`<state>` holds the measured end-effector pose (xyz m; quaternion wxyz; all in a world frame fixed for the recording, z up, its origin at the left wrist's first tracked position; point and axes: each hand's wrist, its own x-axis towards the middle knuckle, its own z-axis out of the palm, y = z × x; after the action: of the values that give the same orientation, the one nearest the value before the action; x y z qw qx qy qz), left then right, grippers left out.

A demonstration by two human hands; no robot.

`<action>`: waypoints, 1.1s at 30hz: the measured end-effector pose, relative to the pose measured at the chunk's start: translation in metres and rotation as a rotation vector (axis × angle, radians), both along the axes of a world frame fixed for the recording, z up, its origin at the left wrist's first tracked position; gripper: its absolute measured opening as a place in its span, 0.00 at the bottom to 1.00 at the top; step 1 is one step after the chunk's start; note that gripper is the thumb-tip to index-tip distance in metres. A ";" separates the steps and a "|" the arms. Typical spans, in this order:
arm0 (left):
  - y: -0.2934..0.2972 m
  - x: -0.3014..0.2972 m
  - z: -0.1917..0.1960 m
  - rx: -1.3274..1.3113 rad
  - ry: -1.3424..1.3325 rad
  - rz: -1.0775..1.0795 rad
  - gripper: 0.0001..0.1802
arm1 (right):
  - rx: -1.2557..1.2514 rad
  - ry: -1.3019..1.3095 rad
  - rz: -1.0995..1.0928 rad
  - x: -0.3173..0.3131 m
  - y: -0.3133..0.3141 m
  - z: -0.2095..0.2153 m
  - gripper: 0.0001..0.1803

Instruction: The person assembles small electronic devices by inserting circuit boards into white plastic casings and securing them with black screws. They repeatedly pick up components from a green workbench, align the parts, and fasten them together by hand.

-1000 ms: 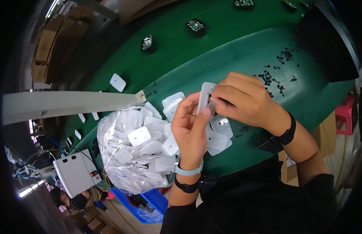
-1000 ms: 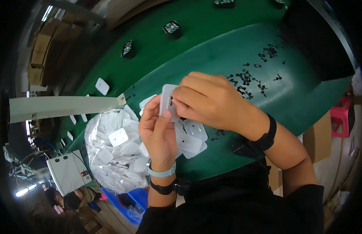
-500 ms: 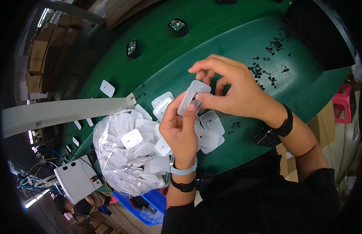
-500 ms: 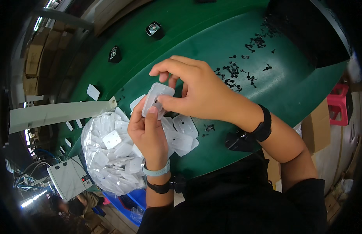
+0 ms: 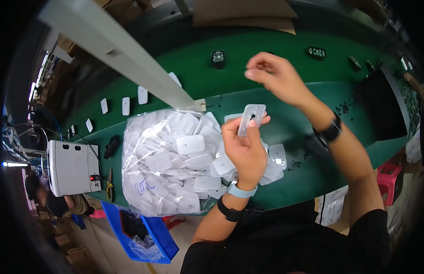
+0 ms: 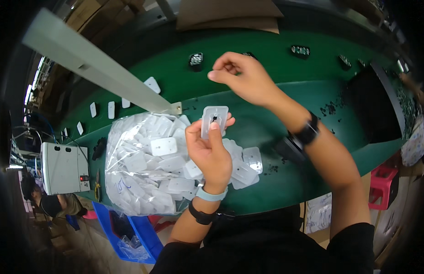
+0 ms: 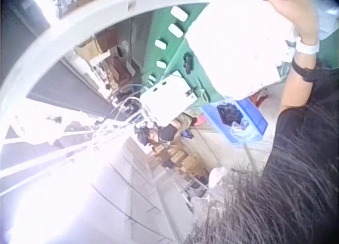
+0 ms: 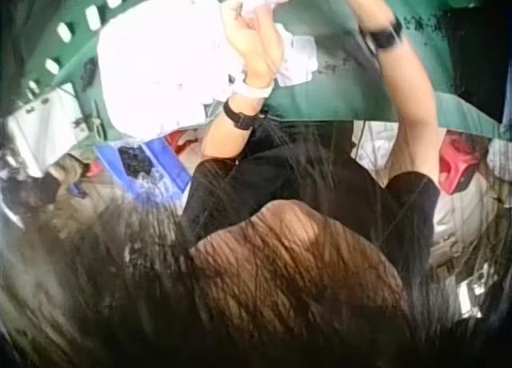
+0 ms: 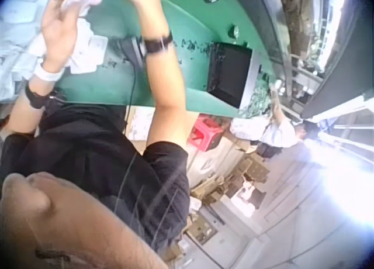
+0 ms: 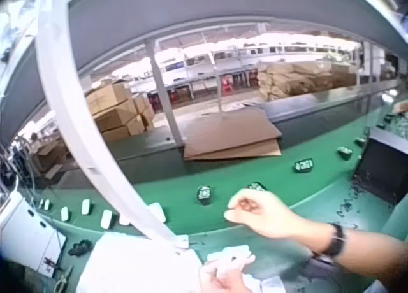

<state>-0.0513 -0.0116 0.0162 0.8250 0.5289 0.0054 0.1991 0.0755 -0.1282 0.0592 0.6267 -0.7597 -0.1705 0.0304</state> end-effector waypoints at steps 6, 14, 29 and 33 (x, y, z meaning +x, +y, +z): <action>0.012 0.006 -0.001 -0.254 -0.029 0.077 0.12 | -0.852 -0.386 -0.111 0.082 0.089 -0.056 0.36; 0.014 0.007 0.003 -0.293 -0.012 0.052 0.13 | -0.270 -0.341 -0.098 0.067 0.062 -0.034 0.11; 0.000 0.005 -0.003 -0.240 0.209 -0.472 0.14 | 0.398 0.110 0.143 -0.096 -0.059 -0.036 0.16; 0.006 0.005 -0.002 -0.435 0.261 -0.581 0.22 | 0.432 0.114 0.045 -0.098 -0.061 -0.042 0.13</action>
<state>-0.0459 -0.0055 0.0141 0.9324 0.3417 0.0023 -0.1176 -0.0221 -0.1891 0.0168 0.7828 -0.6008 -0.1543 0.0498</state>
